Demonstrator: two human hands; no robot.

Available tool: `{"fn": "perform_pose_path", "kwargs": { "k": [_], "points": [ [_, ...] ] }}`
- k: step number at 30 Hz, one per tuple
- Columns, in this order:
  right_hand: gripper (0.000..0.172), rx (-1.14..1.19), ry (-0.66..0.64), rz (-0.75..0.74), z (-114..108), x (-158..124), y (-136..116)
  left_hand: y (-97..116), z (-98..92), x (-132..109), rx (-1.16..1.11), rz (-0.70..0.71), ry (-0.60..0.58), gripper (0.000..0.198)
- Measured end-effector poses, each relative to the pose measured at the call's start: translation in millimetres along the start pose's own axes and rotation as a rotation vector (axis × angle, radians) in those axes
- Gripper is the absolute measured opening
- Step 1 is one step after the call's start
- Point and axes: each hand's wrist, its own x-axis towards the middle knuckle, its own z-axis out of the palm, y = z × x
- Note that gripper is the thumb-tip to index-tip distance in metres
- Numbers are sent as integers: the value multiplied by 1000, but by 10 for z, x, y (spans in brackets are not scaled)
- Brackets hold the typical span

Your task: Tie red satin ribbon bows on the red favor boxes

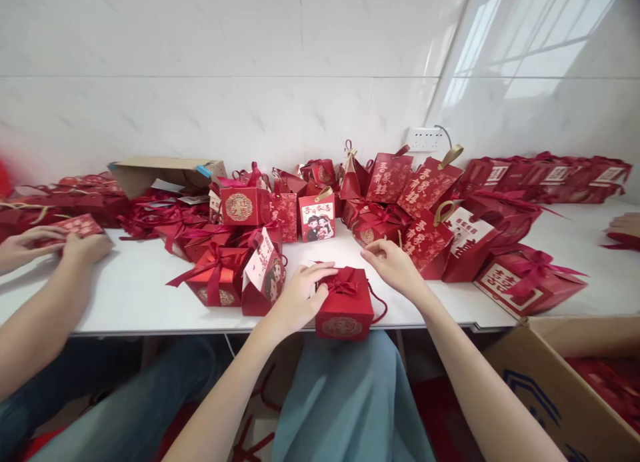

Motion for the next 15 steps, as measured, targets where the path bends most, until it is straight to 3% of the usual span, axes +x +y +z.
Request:
{"fn": "perform_pose_path", "kwargs": {
  "k": [2, 5, 10, 13, 15],
  "points": [
    [27, -173, 19, -18, -63, -185, -185, -16, -3, 23, 2, 18, 1, 42],
    [44, -260, -150, -12, -88, -409, -438, -45, 2, 57, -13, 39, -15, 44],
    [39, -202, -201, 63, 13, -480, -516, -88, 10, 49, -99, 57, -1, 42],
    [32, -103, -247, 112, 51, -445, -443, -104, 12, -9, -185, 37, 153, 41],
    [28, -39, -260, 137, 53, -423, -397, -101, 15, -55, -223, -66, 278, 28]
  ]
}}
